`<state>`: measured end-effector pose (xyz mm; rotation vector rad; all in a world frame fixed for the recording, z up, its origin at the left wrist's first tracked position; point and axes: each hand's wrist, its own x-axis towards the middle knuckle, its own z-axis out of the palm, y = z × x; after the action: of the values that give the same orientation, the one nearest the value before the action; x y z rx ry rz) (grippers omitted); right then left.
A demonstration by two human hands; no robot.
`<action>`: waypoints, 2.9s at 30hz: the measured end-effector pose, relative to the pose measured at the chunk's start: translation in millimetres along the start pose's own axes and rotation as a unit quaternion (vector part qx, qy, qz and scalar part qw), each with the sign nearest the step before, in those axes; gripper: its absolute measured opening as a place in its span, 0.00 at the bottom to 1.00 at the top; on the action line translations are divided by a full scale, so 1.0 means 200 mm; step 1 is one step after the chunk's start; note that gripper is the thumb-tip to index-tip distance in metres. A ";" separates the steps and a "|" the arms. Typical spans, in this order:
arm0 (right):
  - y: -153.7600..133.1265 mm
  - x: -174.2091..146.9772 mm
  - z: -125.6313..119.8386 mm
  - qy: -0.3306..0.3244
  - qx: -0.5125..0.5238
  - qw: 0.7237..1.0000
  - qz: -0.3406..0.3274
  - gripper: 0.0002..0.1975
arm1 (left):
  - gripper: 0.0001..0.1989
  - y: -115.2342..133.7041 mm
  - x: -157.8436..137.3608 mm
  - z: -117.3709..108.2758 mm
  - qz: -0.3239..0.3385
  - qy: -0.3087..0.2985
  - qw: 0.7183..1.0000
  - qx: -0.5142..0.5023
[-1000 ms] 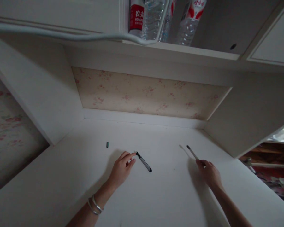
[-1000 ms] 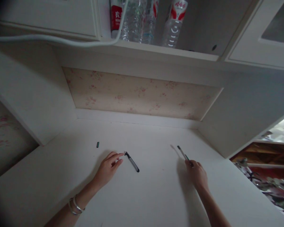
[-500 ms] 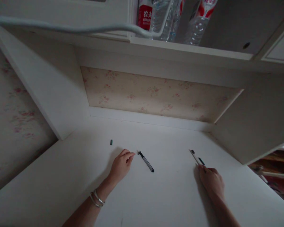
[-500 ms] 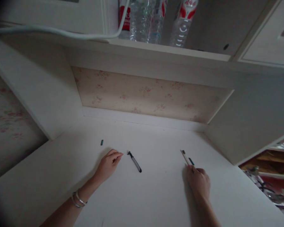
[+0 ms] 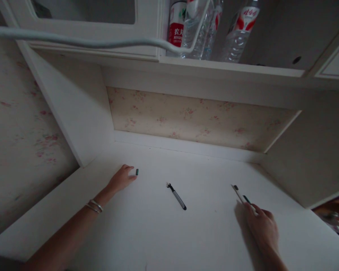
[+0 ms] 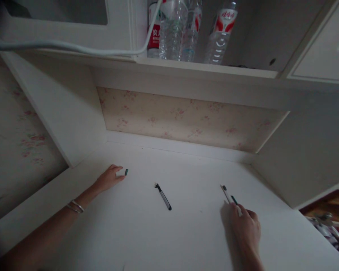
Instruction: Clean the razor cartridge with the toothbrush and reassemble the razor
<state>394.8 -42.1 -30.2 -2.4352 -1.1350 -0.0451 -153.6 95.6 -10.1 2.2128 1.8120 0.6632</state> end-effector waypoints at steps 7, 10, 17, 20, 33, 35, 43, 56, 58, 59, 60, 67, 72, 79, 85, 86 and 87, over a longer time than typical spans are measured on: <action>0.00 -0.01 -0.03 0.003 0.046 0.999 0.022 0.29 | 0.24 -0.10 0.17 0.04 0.051 -0.061 0.997 0.015; 0.01 -0.01 -0.03 0.008 0.055 0.998 0.033 0.29 | 0.20 -0.11 0.20 0.05 0.063 -0.080 0.995 0.017; 0.03 -0.01 -0.01 0.044 0.077 0.996 0.016 0.29 | 0.15 -0.07 0.19 0.00 0.069 -0.070 0.995 0.026; 0.00 -0.04 -0.01 0.073 0.091 0.993 -0.005 0.28 | 0.16 0.00 0.13 -0.03 0.077 -0.043 0.996 0.028; -0.92 -0.53 0.09 -0.162 0.139 0.929 -0.301 0.18 | 0.19 0.60 -0.21 0.04 0.055 0.187 0.952 -0.235; -1.00 -0.59 0.13 -0.153 0.093 0.931 -0.317 0.17 | 0.19 0.65 -0.23 0.07 0.032 0.193 0.935 -0.296; -1.10 -0.65 0.23 -0.133 0.076 0.933 -0.326 0.13 | 0.19 0.79 -0.24 0.14 -0.085 0.109 0.825 -0.548; -1.11 -0.68 0.18 -0.293 0.607 0.737 -0.052 0.24 | 0.15 0.76 -0.28 0.14 -0.151 -0.136 0.439 -0.875; -1.12 -0.71 0.15 -0.341 0.619 0.707 -0.027 0.23 | 0.15 0.76 -0.28 0.15 -0.155 -0.139 0.438 -0.874; -1.13 -0.72 0.13 -0.357 0.624 0.695 -0.017 0.22 | 0.15 0.77 -0.29 0.16 -0.156 -0.141 0.438 -0.874; -1.13 -0.73 0.12 -0.369 0.630 0.683 -0.007 0.20 | 0.15 0.77 -0.29 0.17 -0.157 -0.143 0.436 -0.875; -1.14 -0.77 0.07 -0.356 0.683 0.637 -0.023 0.17 | 0.14 0.77 -0.30 0.21 -0.163 -0.157 0.428 -0.875; -1.15 -0.82 0.10 -0.393 0.696 0.600 -0.036 0.18 | 0.14 0.77 -0.30 0.20 -0.148 -0.176 0.448 -0.864; -1.15 -0.85 0.09 -0.442 0.698 0.563 0.019 0.16 | 0.14 0.78 -0.31 0.20 -0.145 -0.187 0.425 -0.874; -1.14 -0.86 0.07 -0.464 0.672 0.577 0.000 0.18 | 0.13 0.77 -0.32 0.21 -0.143 -0.189 0.425 -0.874; -1.14 -0.86 0.07 -0.460 0.669 0.584 -0.009 0.18 | 0.13 0.77 -0.32 0.21 -0.140 -0.192 0.423 -0.875; -1.14 -0.86 0.07 -0.454 0.669 0.589 -0.013 0.18 | 0.13 0.77 -0.32 0.22 -0.135 -0.194 0.421 -0.876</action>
<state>111.0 -32.6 7.9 -0.8849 -0.8733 1.5798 -8.1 3.8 4.8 0.3925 0.3015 0.9959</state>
